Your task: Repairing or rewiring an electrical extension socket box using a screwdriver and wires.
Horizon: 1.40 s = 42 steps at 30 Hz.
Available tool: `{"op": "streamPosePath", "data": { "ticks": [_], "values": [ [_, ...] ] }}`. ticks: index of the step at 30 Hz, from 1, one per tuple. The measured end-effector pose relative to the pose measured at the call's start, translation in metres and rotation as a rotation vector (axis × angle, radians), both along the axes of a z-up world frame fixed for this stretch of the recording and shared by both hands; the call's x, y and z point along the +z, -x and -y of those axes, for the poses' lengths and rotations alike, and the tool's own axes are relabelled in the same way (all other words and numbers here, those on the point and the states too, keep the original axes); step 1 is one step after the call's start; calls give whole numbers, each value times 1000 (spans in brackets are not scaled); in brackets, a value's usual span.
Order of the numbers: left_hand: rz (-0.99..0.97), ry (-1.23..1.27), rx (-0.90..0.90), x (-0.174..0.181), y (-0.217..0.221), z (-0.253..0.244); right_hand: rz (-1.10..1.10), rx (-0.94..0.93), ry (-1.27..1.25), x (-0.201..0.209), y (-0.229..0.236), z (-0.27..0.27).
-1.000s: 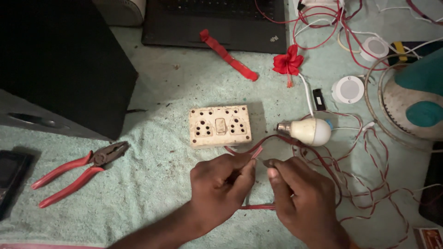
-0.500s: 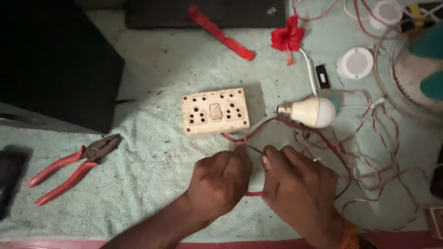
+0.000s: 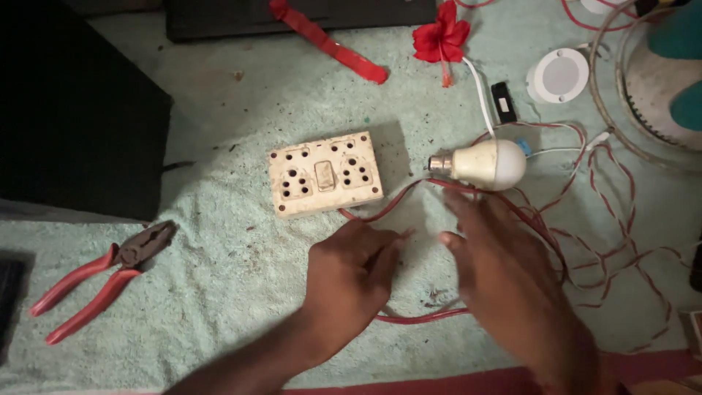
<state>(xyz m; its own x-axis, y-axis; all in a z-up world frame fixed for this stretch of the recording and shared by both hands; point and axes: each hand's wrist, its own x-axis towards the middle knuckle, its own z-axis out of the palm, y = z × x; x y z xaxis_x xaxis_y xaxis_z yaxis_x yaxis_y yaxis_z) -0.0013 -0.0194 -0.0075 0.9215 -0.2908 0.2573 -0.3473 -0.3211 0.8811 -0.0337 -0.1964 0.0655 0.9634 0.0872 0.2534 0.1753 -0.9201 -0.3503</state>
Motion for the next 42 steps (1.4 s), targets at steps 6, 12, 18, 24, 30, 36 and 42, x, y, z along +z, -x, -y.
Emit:
{"op": "streamPosePath", "data": {
  "ticks": [6,12,18,24,30,36,42],
  "values": [
    [260,-214,-61,0,5,-2,-169,-182,-527,-25,9,27],
    [343,-268,-114,4,1,-5,-358,-286,-1190,13,-7,30],
    [427,-410,-156,3,15,-4,-383,-46,-1710,-2,-13,45],
    [468,-408,-139,-4,18,-5,-315,-45,-1405,22,-13,24],
    [315,-277,-116,-3,9,-5,-186,-277,-1250,-14,11,43],
    [148,-206,-68,1,1,-3,-255,-87,-725,-21,2,32],
    [120,-166,-62,4,-1,-4,-138,-71,-458,-23,-2,17]
  ]
}}
